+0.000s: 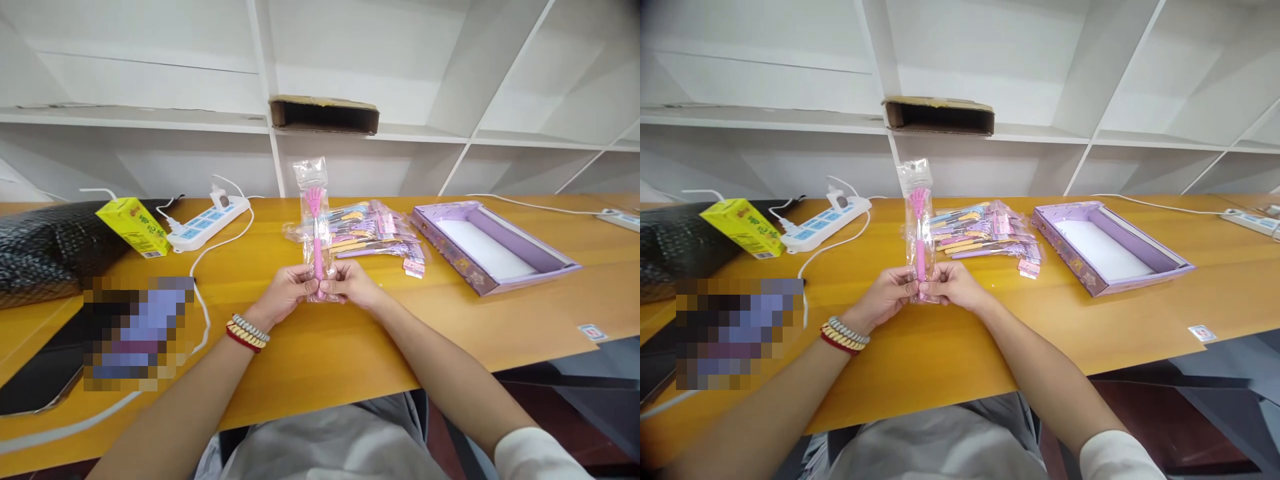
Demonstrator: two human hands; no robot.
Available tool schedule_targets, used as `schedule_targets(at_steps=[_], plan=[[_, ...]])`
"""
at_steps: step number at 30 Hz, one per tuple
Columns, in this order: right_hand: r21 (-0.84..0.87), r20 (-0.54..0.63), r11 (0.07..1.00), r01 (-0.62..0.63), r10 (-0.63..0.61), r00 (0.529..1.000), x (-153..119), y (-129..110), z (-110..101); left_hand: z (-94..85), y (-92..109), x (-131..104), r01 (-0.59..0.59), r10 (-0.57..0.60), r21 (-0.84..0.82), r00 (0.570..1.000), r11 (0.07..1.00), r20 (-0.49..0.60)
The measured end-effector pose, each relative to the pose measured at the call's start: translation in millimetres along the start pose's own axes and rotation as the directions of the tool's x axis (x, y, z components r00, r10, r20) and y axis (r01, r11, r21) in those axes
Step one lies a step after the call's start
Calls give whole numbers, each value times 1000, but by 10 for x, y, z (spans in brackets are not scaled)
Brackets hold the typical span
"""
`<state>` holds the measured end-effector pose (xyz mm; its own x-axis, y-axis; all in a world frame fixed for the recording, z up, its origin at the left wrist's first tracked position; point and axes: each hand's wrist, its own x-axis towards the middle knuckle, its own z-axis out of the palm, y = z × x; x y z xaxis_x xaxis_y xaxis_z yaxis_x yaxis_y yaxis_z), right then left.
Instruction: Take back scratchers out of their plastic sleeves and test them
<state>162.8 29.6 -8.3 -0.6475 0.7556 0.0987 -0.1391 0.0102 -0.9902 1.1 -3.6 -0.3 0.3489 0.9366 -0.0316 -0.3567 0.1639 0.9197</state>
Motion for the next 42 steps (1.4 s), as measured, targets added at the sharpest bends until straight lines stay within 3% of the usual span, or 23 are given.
schedule_targets(at_steps=[3, 5, 8, 10, 11, 14, 17, 21, 25, 29, 31, 33, 36, 38, 42], plan=[[-125, -9, 992, -2, 1, 1000, 5, 13, -20, 0, -3, 7, -30, 33, 36, 996, 999, -87], [-345, -82, 939, 9, -39, 996, 4, -39, -99, -20, -6, 15, -44, 55, 70, 985, 997, -162], [-720, -139, 693, -20, -116, 983, -36, -245, -397, -64, -5, 20, -23, 65, 169, 966, 985, -249], [-820, -218, 550, -154, -51, 975, -106, -414, -707, -81, -3, 18, 6, 66, 248, 957, 969, -281], [-843, -320, 468, -266, -38, 947, -156, -484, -877, -81, -3, 18, 16, 69, 279, 954, 960, -293], [-776, -606, 215, -593, 5, 795, -346, -571, -1334, -56, -19, 21, 30, 74, 326, 950, 945, -303], [-684, -722, 70, -726, 75, 688, -528, -476, -1587, -31, -53, 32, 44, 61, 354, 958, 934, -279], [-642, -762, 76, -763, 52, 646, -639, -275, -1666, -57, -99, 44, 38, 62, 418, 973, 907, -224], [-654, -744, 115, -748, 81, 663, -639, -219, -1704, -103, -96, 39, 23, 76, 457, 977, 889, -197], [-682, -710, 151, -716, 99, 697, -598, -342, -1692, -155, -47, 27, 38, 25, 448, 991, 893, -134], [-721, -671, 244, -648, -13, 741, -546, -426, -1618, -198, -19, 24, 54, -25, 449, 997, 892, -69], [-778, -593, 399, -486, -209, 777, -468, -482, -1499, -245, 9, 20, 72, -82, 467, 997, 881, 1], [-825, -496, 513, -239, -452, 741, -328, -457, -1289, -285, 48, 9, 91, -144, 516, 987, 852, 65], [-873, -436, 457, -169, -578, 690, -253, -363, -1167, -285, 69, -4, 103, -175, 543, 981, 833, 82], [-972, -225, 218, -88, -754, 617, -187, -99, -1024, -259, 89, -23, 108, -200, 557, 974, 823, 107]])
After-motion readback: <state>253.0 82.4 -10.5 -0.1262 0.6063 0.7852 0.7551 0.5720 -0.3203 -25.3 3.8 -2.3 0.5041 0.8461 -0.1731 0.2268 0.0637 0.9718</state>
